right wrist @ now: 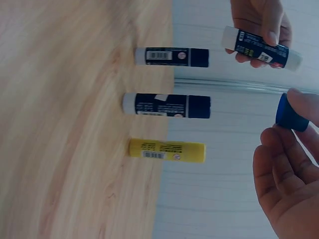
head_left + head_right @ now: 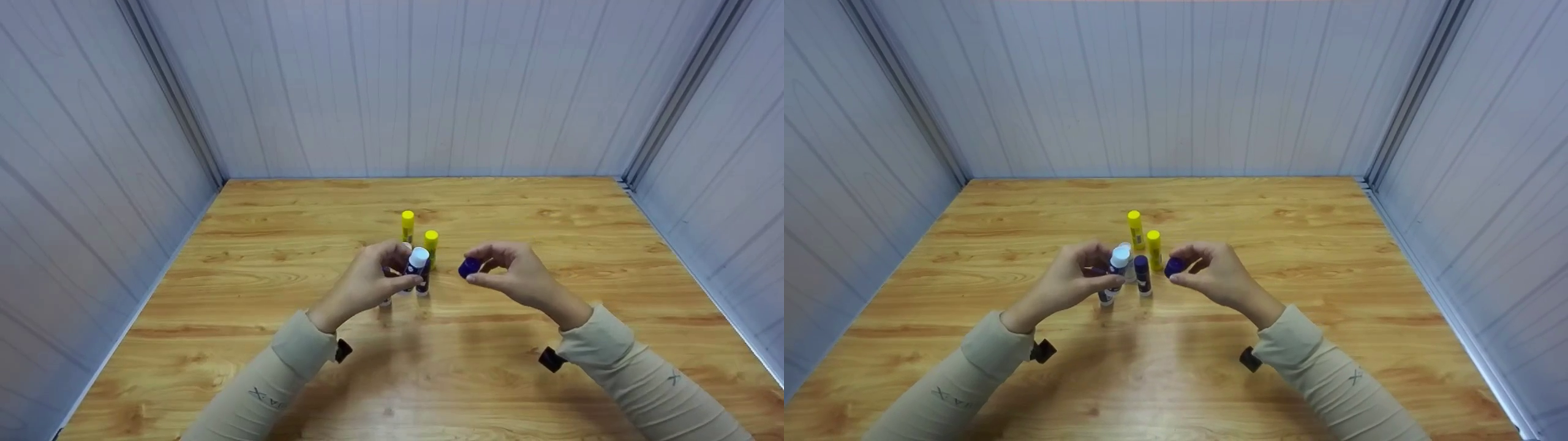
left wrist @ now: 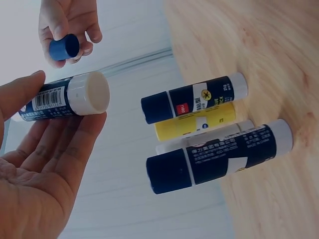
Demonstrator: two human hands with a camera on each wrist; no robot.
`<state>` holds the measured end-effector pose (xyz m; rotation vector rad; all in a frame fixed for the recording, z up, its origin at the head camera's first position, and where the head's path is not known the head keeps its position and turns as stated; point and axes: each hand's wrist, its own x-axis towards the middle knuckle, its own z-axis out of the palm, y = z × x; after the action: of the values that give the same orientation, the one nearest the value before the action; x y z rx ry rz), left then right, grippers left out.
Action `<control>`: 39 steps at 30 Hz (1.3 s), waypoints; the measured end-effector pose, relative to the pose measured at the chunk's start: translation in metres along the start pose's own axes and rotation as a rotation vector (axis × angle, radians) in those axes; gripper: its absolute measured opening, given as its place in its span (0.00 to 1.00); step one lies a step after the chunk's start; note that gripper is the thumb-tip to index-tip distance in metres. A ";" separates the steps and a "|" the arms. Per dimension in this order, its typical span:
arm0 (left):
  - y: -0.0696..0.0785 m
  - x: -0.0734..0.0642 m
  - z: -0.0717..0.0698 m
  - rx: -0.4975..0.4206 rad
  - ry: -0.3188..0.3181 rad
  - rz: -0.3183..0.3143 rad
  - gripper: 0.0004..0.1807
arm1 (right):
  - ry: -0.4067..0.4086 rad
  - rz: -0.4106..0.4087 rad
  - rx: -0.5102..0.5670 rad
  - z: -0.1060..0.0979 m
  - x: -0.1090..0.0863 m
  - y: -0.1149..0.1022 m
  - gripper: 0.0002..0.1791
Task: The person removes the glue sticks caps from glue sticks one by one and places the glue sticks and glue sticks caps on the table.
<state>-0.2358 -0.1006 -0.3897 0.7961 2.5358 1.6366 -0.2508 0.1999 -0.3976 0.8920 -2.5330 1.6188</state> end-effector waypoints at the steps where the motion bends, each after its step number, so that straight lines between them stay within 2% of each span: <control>1: -0.001 -0.001 0.000 -0.005 -0.004 0.005 0.13 | -0.015 -0.004 -0.014 0.001 -0.001 0.002 0.17; 10: -0.017 -0.005 0.006 -0.039 -0.070 0.011 0.13 | -0.147 -0.066 -0.201 0.015 -0.006 0.019 0.14; 15: -0.023 -0.008 0.010 -0.032 -0.087 0.020 0.14 | -0.239 -0.084 -0.220 0.024 -0.009 0.026 0.14; 21: -0.028 -0.012 0.014 -0.019 -0.106 -0.027 0.14 | -0.332 -0.132 -0.277 0.032 -0.013 0.034 0.13; 25: -0.030 -0.014 0.016 -0.005 -0.112 -0.035 0.15 | -0.394 -0.095 -0.324 0.036 -0.016 0.038 0.12; 30: -0.032 -0.016 0.019 -0.007 -0.137 -0.047 0.15 | -0.448 -0.029 -0.319 0.039 -0.021 0.042 0.13; 39: -0.034 -0.019 0.023 0.017 -0.149 -0.092 0.15 | -0.504 -0.040 -0.359 0.044 -0.023 0.047 0.13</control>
<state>-0.2266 -0.1003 -0.4341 0.7592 2.4479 1.4724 -0.2403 0.1880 -0.4643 1.4287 -2.9516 0.9595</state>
